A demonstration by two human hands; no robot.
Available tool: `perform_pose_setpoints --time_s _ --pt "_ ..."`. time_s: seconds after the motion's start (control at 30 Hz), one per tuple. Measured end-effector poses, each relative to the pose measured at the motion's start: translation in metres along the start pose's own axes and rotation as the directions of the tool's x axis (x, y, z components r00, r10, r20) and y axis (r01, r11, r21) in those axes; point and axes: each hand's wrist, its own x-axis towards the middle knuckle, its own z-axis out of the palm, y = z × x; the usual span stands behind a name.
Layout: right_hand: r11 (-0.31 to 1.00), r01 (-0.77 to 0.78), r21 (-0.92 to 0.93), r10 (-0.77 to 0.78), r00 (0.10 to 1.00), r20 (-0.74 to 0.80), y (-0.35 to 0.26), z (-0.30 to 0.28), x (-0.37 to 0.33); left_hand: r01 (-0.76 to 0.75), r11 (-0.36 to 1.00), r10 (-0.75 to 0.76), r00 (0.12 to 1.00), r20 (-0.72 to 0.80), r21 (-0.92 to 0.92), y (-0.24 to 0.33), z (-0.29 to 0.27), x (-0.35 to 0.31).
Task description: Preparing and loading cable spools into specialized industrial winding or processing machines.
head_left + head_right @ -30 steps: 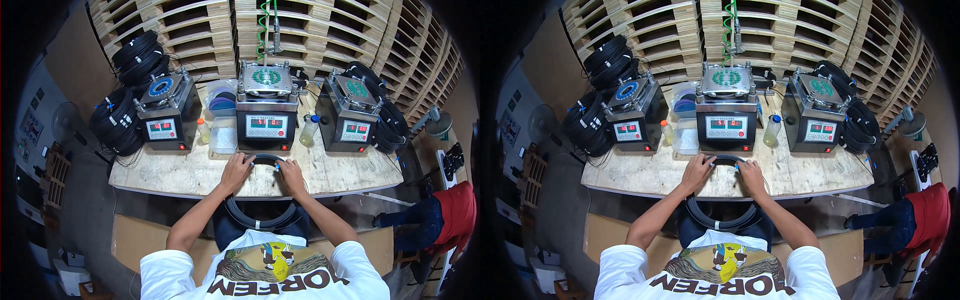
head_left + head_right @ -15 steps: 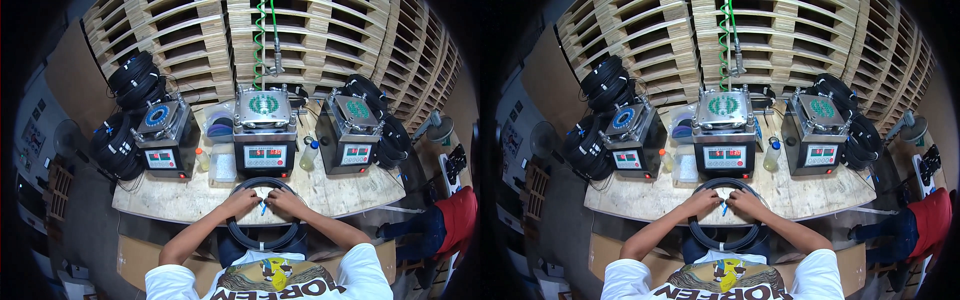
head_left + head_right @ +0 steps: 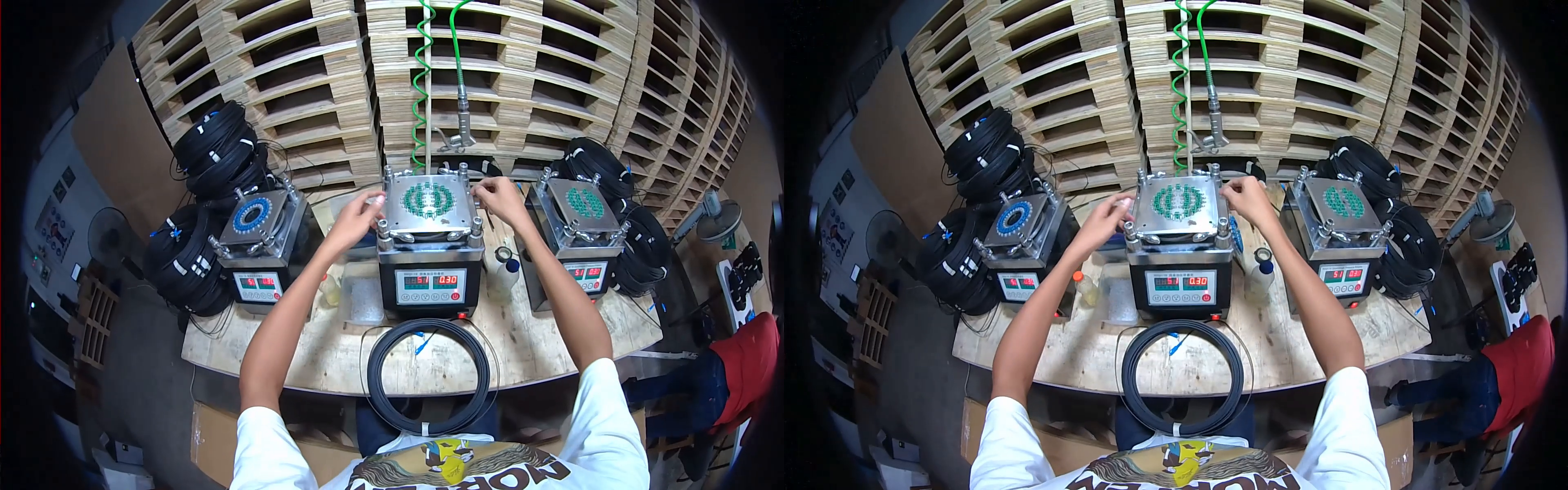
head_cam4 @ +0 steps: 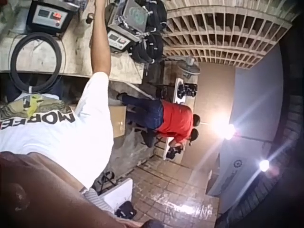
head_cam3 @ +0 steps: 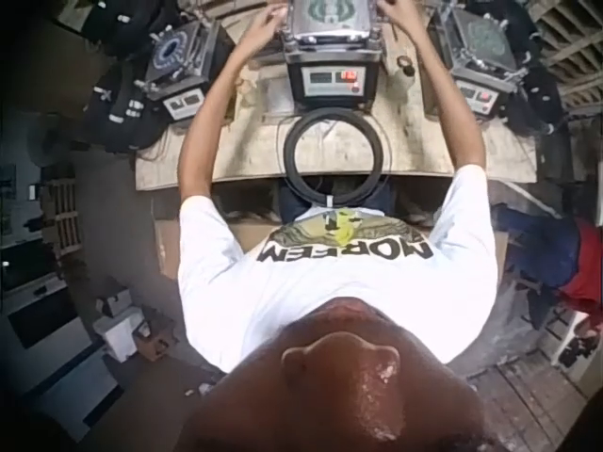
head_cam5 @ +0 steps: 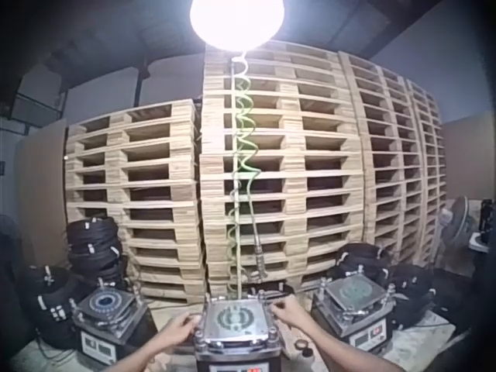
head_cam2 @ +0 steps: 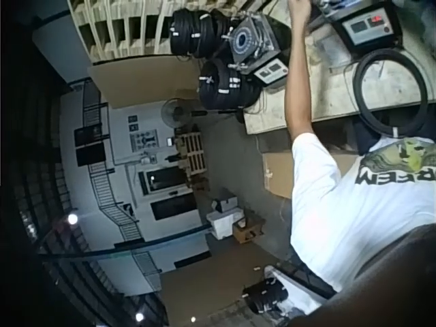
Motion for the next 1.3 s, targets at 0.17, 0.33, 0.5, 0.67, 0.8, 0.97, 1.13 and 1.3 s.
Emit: perform_pose_setpoints --time_s 0.17,0.33,0.5,0.67,0.8,0.97,1.13,1.3 --pt "0.936 -0.302 0.181 0.299 0.953 0.047 0.035 0.042 0.043 0.084 0.996 -0.088 0.992 0.087 0.040 0.000 0.008 0.009" --pt "0.813 -0.383 0.438 0.398 0.915 0.061 0.039 0.043 0.046 0.223 0.964 -0.206 0.970 0.126 -0.141 0.035 0.011 -0.012" --pt "0.650 -0.461 0.604 0.416 0.881 0.224 -0.027 0.015 0.060 -0.016 0.999 0.020 0.996 0.091 -0.044 0.042 0.001 -0.011" --pt "0.756 -0.398 0.520 0.381 0.913 0.145 -0.078 0.015 0.072 -0.159 0.936 0.209 0.969 -0.131 0.315 0.027 -0.001 0.010" --pt "0.821 -0.316 0.475 0.336 0.941 0.045 -0.092 0.028 0.090 -0.108 0.905 0.187 0.970 -0.155 0.412 0.005 0.004 0.021" --pt "0.913 -0.309 0.265 0.352 0.927 -0.132 -0.083 0.055 0.116 -0.200 0.920 0.280 0.937 -0.209 0.336 -0.028 0.015 0.031" --pt "0.952 -0.301 0.058 0.307 0.933 -0.188 -0.085 0.074 0.132 -0.293 0.913 0.375 0.876 -0.303 0.283 -0.055 0.020 0.037" --pt "0.947 -0.320 -0.025 0.314 0.939 -0.139 -0.086 0.076 0.149 -0.038 0.958 0.127 0.945 -0.303 0.283 -0.039 0.012 0.039"
